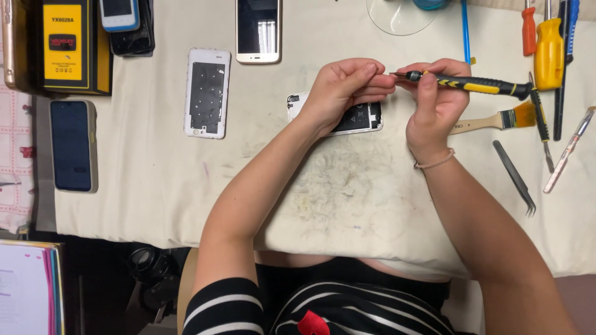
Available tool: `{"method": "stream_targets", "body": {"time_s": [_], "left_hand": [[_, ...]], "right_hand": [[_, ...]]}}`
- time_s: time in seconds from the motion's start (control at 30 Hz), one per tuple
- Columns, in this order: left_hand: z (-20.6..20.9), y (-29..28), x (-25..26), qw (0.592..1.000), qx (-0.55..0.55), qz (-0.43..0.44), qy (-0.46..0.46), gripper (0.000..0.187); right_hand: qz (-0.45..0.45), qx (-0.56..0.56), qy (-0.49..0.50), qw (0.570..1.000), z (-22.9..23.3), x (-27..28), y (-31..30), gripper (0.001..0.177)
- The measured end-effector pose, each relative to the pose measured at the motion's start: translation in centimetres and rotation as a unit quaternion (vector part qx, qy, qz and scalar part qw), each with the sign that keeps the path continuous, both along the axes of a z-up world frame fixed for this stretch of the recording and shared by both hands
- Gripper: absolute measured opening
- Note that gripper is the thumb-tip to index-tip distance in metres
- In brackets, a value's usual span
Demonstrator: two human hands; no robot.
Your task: The person uses a screwdriver to remove screws from the back of a white smartphone. They then use a small brush to clean the inside of the phone's casing.
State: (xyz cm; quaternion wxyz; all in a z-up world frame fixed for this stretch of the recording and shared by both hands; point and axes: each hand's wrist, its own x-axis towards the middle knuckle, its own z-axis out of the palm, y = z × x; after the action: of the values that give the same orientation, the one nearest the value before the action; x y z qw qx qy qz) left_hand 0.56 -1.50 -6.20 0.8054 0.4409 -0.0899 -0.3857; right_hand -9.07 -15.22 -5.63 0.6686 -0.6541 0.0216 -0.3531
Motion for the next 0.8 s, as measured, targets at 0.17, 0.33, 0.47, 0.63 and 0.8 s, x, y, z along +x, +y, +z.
{"method": "stream_targets", "body": {"time_s": [0.17, 0.33, 0.47, 0.63, 0.8], "left_hand": [[0.3, -0.2, -0.6, 1.000, -0.015, -0.013, -0.022, 0.036], [0.0, -0.5, -0.9, 1.000, -0.007, 0.012, -0.025, 0.035], [0.0, -0.7, -1.0, 0.999, 0.019, 0.029, -0.028, 0.032], [0.3, -0.7, -1.2, 0.999, 0.026, 0.035, -0.023, 0.032], [0.2, -0.7, -1.2, 0.999, 0.026, 0.044, -0.018, 0.033]], "right_hand": [[-0.011, -0.073, -0.026, 0.997, -0.3, 0.2, 0.3, 0.022], [-0.007, -0.053, -0.029, 0.998, -0.6, 0.3, 0.3, 0.022], [-0.006, -0.067, -0.025, 0.997, -0.4, 0.2, 0.3, 0.020], [-0.012, -0.052, -0.027, 0.998, -0.6, 0.2, 0.3, 0.020], [-0.013, -0.038, -0.022, 0.999, -0.6, 0.2, 0.4, 0.020]]}}
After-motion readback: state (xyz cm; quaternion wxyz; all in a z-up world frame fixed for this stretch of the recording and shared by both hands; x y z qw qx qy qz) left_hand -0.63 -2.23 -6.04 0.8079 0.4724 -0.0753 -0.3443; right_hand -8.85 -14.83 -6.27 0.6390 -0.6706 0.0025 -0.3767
